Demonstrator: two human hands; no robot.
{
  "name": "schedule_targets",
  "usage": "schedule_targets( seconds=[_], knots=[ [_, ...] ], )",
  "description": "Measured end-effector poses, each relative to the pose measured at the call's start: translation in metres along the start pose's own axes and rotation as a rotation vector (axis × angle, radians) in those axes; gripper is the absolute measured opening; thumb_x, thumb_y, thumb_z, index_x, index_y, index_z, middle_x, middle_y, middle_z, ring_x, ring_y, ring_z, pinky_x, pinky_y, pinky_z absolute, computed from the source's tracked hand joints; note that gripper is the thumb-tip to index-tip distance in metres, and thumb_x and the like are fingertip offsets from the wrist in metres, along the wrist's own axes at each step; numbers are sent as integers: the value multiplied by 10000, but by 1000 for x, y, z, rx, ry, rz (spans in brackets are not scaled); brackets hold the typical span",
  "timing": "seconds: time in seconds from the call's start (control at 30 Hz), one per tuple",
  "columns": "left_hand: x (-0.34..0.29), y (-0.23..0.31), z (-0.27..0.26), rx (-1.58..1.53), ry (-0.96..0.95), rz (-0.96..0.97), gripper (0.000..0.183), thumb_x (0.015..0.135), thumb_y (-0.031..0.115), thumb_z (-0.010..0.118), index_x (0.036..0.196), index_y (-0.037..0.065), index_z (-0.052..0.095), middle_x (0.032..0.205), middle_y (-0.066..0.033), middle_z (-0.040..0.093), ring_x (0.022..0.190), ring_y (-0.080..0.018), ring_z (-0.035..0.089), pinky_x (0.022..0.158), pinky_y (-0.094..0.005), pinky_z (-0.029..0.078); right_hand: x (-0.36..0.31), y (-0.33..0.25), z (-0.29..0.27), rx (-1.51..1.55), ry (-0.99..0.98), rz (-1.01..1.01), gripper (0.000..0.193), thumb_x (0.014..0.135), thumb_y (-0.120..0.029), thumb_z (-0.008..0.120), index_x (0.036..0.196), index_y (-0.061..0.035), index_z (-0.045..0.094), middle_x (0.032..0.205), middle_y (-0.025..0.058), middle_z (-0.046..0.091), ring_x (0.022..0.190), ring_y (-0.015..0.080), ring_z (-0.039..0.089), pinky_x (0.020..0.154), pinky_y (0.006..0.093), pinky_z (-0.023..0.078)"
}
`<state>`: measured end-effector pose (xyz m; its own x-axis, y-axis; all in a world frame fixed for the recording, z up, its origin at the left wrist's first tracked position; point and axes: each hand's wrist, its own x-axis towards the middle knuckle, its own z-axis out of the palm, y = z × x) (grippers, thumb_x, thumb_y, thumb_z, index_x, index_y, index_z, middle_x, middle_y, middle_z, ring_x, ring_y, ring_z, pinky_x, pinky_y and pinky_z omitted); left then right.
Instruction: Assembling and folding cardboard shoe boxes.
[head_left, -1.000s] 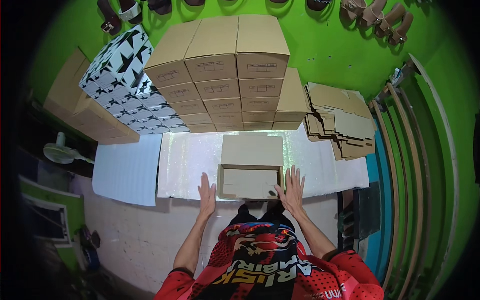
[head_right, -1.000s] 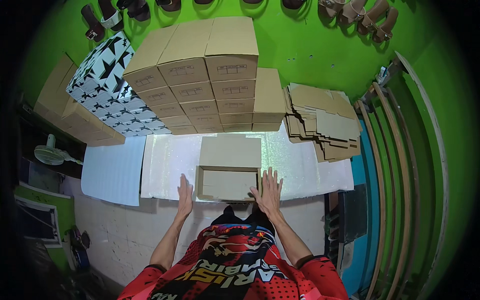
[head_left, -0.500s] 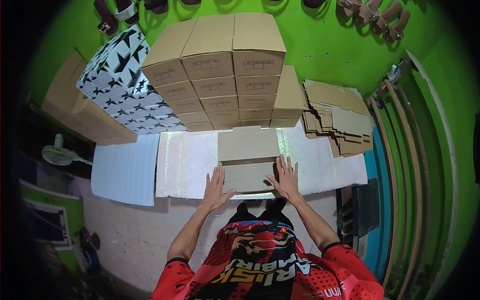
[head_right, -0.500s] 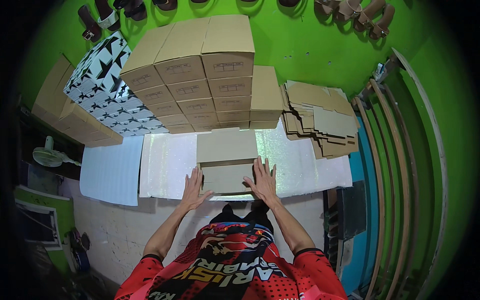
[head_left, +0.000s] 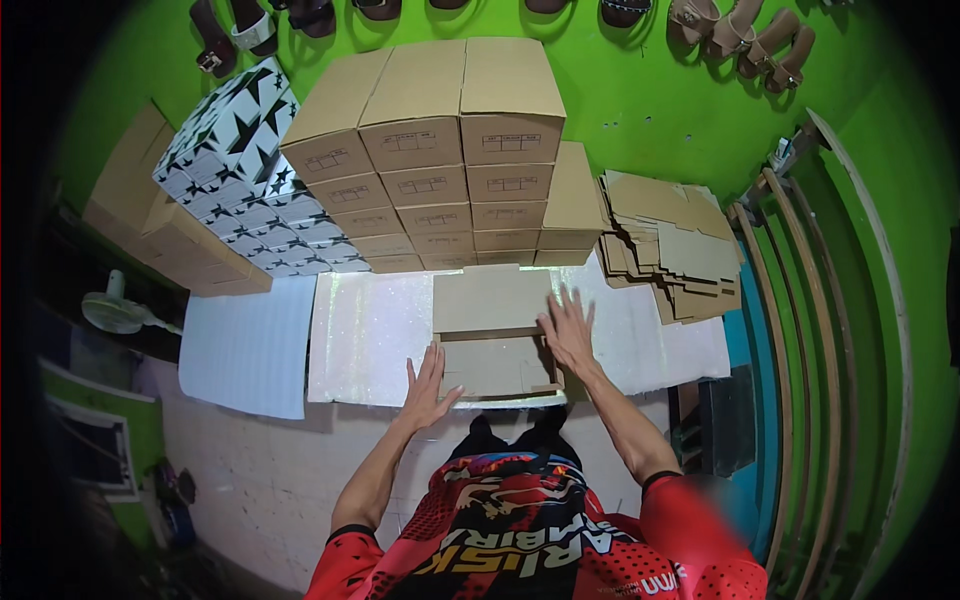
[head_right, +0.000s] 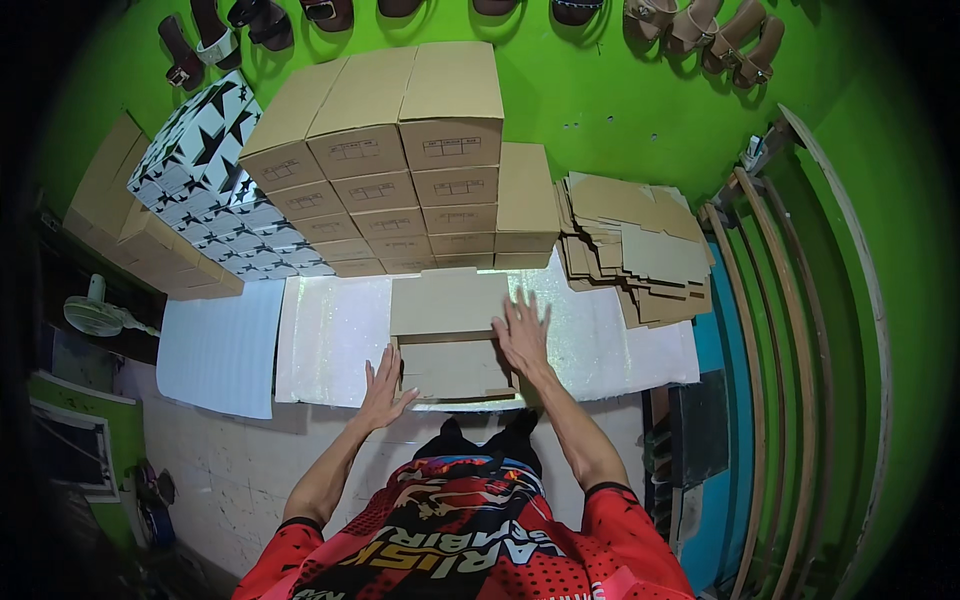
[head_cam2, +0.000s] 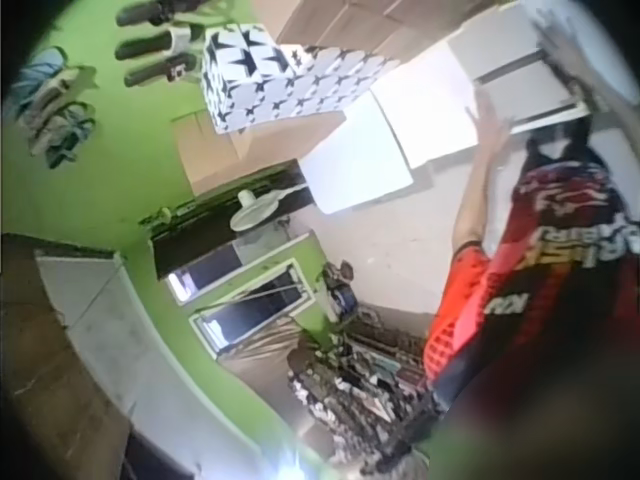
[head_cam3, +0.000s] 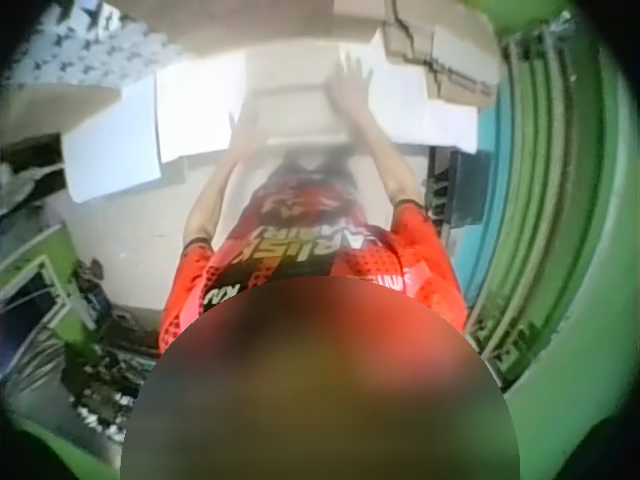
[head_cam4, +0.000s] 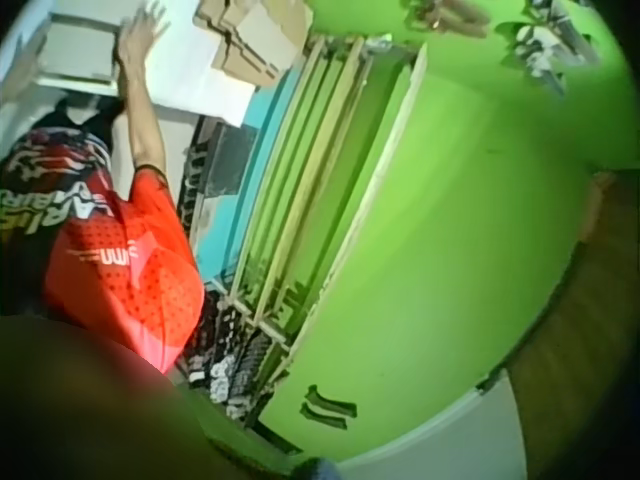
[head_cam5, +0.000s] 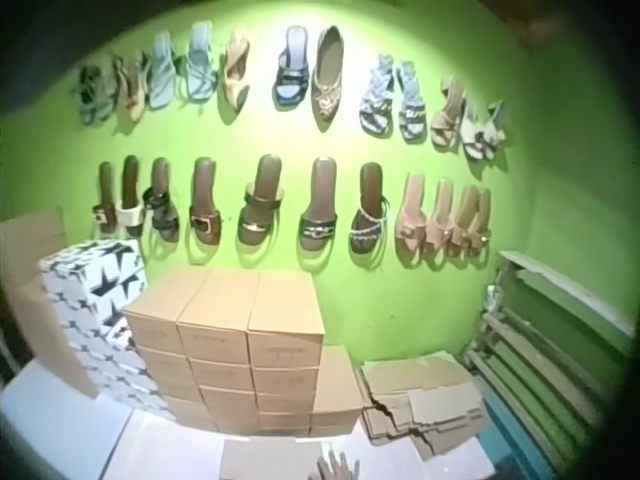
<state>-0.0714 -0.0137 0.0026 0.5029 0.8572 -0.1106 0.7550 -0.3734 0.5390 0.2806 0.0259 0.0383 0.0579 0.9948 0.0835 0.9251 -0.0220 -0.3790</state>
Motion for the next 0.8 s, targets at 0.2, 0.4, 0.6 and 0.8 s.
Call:
schedule_targets(
  seconds=[0.2, 0.4, 0.6, 0.8],
  knots=[
    [6, 6, -1, -19, 1, 12, 1007, 1022, 549, 578, 1692, 5, 60, 1769, -230, 48, 1650, -349, 35, 1256, -691, -21, 91, -34, 13, -69, -73, -316, 608, 1074, -488, 462, 1547, -107, 490, 1651, 191, 414, 1561, 404, 320, 1261, 645, 214],
    [-2, 3, 5, 32, -2, -48, 1053, 1017, 617, 552, 1693, 10, 19, 1771, -217, 58, 1650, -334, 42, 1262, -687, -16, 125, -63, 16, -122, -443, -187, 741, 1052, -657, 371, 1611, -176, 441, 1553, 197, 538, 1501, 391, 429, 1251, 729, -33],
    [-4, 2, 13, -4, 39, -94, 1105, 1001, 648, 564, 1685, -10, -3, 1773, -211, 36, 1652, -313, 39, 1266, -675, -29, 110, -73, -19, -113, -47, -362, 548, 1000, -498, 588, 1376, -109, 679, 1234, 174, 677, 1245, 366, 622, 1225, 766, 67],
    [-8, -6, 16, -85, 46, -84, 1138, 988, 650, 585, 1684, -4, -34, 1773, -221, 11, 1652, -325, 22, 1260, -674, -51, 33, -88, -64, -10, 75, -427, 336, 1019, -354, 636, 1264, -154, 748, 1139, 76, 689, 1125, 294, 646, 1214, 682, 264]
  ],
)
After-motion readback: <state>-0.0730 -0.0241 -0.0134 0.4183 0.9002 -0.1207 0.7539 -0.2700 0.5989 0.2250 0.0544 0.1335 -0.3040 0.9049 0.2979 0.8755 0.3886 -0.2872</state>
